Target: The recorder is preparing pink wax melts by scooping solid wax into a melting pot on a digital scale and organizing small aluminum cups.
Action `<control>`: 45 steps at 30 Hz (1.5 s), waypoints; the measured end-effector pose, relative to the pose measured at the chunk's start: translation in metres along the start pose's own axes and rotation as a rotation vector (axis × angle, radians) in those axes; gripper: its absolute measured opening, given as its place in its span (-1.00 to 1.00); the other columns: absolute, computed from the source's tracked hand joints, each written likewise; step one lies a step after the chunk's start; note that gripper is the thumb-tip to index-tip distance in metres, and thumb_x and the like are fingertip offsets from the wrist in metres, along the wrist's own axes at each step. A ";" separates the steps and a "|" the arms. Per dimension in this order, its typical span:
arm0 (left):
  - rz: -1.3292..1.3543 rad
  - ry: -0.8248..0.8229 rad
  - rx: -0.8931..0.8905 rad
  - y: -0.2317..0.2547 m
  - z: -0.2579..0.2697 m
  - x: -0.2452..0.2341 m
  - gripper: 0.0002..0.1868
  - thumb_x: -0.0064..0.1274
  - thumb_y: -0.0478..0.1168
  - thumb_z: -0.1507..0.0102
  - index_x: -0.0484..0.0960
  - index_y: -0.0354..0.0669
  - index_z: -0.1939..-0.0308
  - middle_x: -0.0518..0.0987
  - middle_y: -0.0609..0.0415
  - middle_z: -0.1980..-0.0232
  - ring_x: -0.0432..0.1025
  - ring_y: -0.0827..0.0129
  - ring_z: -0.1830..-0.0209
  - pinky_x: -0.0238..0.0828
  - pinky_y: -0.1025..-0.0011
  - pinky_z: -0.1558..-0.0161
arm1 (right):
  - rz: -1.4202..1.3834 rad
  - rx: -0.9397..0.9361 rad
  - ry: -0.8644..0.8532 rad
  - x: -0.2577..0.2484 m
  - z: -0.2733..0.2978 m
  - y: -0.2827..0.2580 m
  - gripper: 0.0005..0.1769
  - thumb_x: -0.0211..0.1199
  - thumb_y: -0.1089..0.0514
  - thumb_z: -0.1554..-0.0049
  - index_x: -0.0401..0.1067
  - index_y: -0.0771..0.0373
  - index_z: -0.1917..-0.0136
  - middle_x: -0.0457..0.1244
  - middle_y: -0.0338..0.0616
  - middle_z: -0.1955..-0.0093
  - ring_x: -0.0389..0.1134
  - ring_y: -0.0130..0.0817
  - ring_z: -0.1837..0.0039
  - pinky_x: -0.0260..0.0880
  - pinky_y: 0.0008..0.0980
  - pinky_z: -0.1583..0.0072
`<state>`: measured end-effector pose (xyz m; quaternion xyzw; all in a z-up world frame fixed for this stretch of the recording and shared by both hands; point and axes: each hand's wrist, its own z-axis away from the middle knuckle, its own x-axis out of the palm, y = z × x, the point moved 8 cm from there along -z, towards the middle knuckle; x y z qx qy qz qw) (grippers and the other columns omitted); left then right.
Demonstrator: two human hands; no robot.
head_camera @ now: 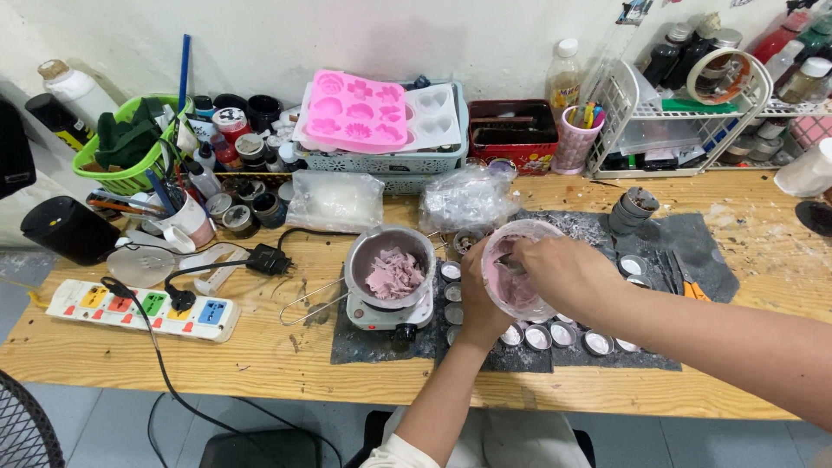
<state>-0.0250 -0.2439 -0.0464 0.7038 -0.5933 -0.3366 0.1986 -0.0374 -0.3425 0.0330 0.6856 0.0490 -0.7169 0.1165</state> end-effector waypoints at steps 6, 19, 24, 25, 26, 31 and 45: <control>0.039 -0.008 0.031 0.005 -0.001 -0.005 -0.21 0.42 -0.08 -0.11 0.43 -0.23 -0.35 0.46 -0.10 -0.35 0.33 0.02 -0.42 0.22 0.11 -0.47 | -0.024 0.048 -0.076 -0.011 0.007 -0.013 -0.79 0.20 0.23 -0.08 0.39 0.30 -0.02 0.40 0.12 0.18 0.49 0.03 0.09 0.53 -0.07 0.10; 0.202 -0.134 0.011 0.010 -0.003 -0.006 -0.19 0.40 -0.07 -0.06 0.44 -0.17 -0.35 0.48 -0.09 -0.35 0.34 0.02 -0.42 0.24 0.12 -0.47 | 0.100 0.002 -0.041 0.008 0.013 -0.027 -0.79 0.24 0.23 -0.06 0.38 0.32 0.02 0.40 0.08 0.24 0.51 -0.05 0.16 0.54 -0.18 0.13; 0.106 -0.083 0.137 0.004 0.007 0.001 -0.17 0.42 -0.11 -0.12 0.36 -0.15 -0.40 0.42 -0.10 -0.40 0.30 0.00 -0.48 0.21 0.08 -0.53 | 0.096 -0.069 0.005 0.003 0.020 -0.027 -0.70 0.27 0.24 -0.02 0.32 0.36 -0.01 0.38 0.06 0.24 0.50 -0.07 0.17 0.52 -0.22 0.15; 0.107 -0.076 0.145 0.003 0.006 0.004 -0.17 0.42 -0.11 -0.12 0.36 -0.15 -0.40 0.42 -0.10 -0.40 0.30 0.00 -0.48 0.21 0.08 -0.53 | 0.105 -0.070 0.012 0.000 0.021 -0.020 -0.70 0.27 0.24 -0.02 0.32 0.36 -0.01 0.38 0.06 0.24 0.50 -0.07 0.17 0.52 -0.22 0.15; 0.089 -0.027 0.180 0.004 0.005 0.002 -0.13 0.42 -0.12 -0.12 0.30 -0.14 -0.42 0.38 -0.10 -0.41 0.28 -0.02 -0.48 0.19 0.06 -0.53 | 0.069 -0.121 0.099 -0.007 0.024 -0.019 -0.66 0.29 0.27 0.05 0.31 0.37 0.00 0.37 0.07 0.23 0.49 -0.06 0.17 0.51 -0.20 0.15; 0.047 0.086 0.232 0.011 0.005 -0.006 -0.03 0.43 -0.16 -0.10 0.15 -0.11 -0.46 0.30 -0.12 -0.41 0.23 -0.05 -0.47 0.17 0.02 -0.50 | 0.035 -0.126 0.155 -0.031 0.028 -0.017 -0.59 0.28 0.33 0.12 0.29 0.34 -0.02 0.37 0.05 0.20 0.48 -0.02 0.10 0.50 -0.12 0.14; 0.094 0.002 0.264 0.002 0.012 -0.001 -0.05 0.41 -0.23 -0.12 0.16 -0.01 -0.48 0.35 -0.03 -0.45 0.29 0.00 -0.50 0.20 0.06 -0.58 | -0.030 -0.038 -0.056 0.000 0.022 -0.004 -0.69 0.21 0.30 -0.03 0.32 0.31 -0.08 0.39 0.09 0.18 0.48 0.06 0.06 0.50 -0.04 0.06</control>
